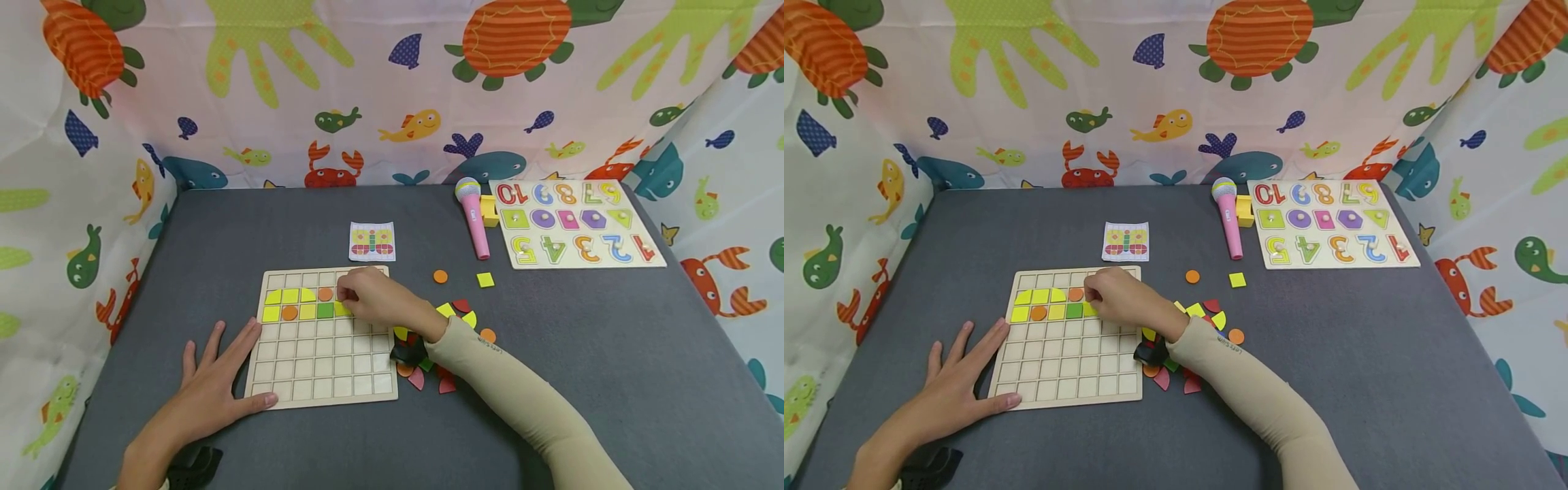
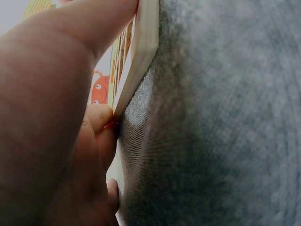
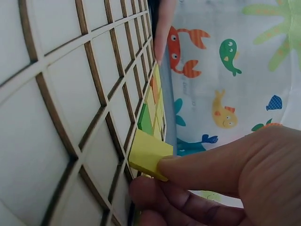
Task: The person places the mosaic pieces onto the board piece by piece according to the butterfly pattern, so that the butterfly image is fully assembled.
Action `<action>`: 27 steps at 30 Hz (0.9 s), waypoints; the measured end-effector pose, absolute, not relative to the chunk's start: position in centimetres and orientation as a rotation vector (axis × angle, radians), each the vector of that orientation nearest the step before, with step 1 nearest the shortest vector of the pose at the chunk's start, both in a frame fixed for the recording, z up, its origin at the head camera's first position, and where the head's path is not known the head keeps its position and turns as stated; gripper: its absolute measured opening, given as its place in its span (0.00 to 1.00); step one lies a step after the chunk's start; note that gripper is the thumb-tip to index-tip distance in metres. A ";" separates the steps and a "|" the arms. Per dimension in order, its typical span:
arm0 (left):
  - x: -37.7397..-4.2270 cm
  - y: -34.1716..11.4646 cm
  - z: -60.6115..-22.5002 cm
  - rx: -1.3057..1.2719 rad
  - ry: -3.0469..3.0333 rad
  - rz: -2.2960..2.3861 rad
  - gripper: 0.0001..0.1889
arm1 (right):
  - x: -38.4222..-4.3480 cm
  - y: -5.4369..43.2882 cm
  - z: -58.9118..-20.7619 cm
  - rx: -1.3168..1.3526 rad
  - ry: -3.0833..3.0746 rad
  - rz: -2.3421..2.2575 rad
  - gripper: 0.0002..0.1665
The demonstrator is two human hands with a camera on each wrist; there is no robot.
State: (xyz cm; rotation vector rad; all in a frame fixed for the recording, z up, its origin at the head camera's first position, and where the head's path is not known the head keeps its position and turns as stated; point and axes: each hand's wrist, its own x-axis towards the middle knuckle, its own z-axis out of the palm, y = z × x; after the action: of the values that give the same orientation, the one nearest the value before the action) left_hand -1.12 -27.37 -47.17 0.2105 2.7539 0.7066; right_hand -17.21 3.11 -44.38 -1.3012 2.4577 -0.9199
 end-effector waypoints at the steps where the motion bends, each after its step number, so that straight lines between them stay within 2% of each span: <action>1: -1.1 -27.4 -47.2 0.212 2.754 0.705 0.65 | -17.2 3.1 -44.4 -1.299 2.460 -0.915 0.09; 8: -1.2 -27.3 -47.2 0.200 2.751 0.689 0.65 | -16.8 2.8 -44.9 -1.342 2.543 -0.813 0.13; 13: -1.1 -27.4 -47.3 0.198 2.748 0.697 0.65 | -17.3 4.1 -44.6 -1.290 2.569 -0.856 0.10; 19: -1.0 -27.6 -47.4 0.204 2.750 0.700 0.65 | -18.9 8.7 -43.7 -1.093 2.646 -0.938 0.03; 27: -1.1 -27.4 -47.3 0.200 2.759 0.690 0.65 | -20.2 15.1 -43.6 -0.892 2.698 -0.911 0.08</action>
State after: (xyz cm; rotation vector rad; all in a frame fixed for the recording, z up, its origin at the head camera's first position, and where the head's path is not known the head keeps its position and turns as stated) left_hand -1.06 -27.44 -47.33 0.2003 2.7592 0.6900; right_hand -20.23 15.08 -43.63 -0.8916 2.6982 -0.9107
